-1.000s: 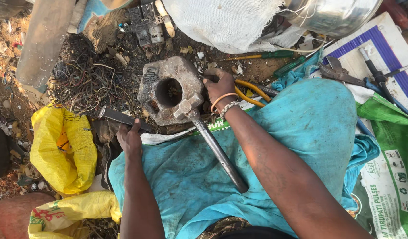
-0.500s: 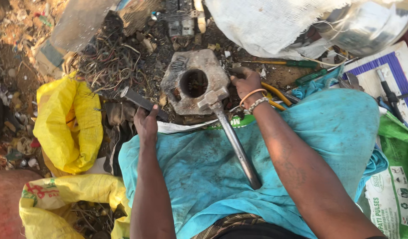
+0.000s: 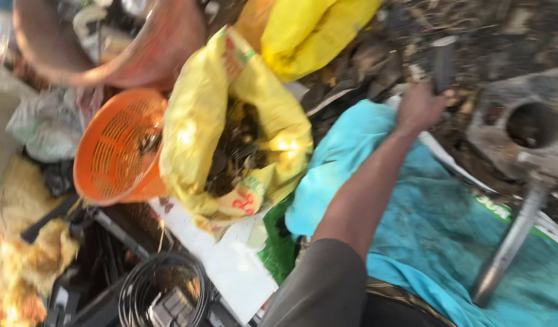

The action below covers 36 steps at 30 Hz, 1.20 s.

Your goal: The person sits on the ground at a stone block and hammers metal pieces placed on it, repositioning the pieces between strikes. They use pliers to grip and handle small metal parts, and place processed pieces into an orange basket beside sacks filled with scrap metal.

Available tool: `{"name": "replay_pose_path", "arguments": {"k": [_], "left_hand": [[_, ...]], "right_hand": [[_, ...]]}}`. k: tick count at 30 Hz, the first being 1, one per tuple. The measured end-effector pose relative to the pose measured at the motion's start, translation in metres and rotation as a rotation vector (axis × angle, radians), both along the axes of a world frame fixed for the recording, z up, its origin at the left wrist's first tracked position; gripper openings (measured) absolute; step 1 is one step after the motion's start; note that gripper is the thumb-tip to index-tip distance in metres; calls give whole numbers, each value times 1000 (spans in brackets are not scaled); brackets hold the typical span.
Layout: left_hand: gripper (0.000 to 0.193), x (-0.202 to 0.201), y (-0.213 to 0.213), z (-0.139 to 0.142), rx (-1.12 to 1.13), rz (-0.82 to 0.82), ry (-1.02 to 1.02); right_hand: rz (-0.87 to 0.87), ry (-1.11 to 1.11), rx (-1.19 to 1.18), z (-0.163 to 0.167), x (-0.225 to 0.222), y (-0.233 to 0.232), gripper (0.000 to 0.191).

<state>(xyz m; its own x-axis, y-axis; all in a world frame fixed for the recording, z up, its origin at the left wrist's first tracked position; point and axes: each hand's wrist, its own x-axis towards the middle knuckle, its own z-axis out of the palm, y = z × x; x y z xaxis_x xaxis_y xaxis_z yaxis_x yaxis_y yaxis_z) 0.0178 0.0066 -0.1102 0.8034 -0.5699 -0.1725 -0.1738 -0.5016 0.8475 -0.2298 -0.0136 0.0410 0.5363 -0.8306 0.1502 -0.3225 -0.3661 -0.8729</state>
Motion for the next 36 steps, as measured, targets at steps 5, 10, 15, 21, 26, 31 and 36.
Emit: {"name": "replay_pose_path", "arguments": {"k": [5, 10, 15, 21, 26, 31, 36], "left_hand": [[51, 5, -3, 23, 46, 98, 75], [53, 10, 5, 25, -54, 99, 157], [58, 13, -2, 15, -74, 141, 193], [54, 16, -28, -17, -16, 308, 328], [42, 16, -24, -19, 14, 328, 355], [38, 16, -15, -1, 9, 311, 378], [37, 20, -21, -5, -47, 313, 439]], "right_hand": [[405, -214, -69, 107, 74, 86, 37], [673, -333, -101, 150, 104, 149, 54], [571, -107, -105, 110, 94, 133, 66], [115, 47, 173, 32, 8, 44, 39], [-107, -23, 34, 3, -60, -10, 22], [-225, -44, 19, -27, -69, -28, 17], [-328, -14, 29, -42, -64, -32, 17]]}}
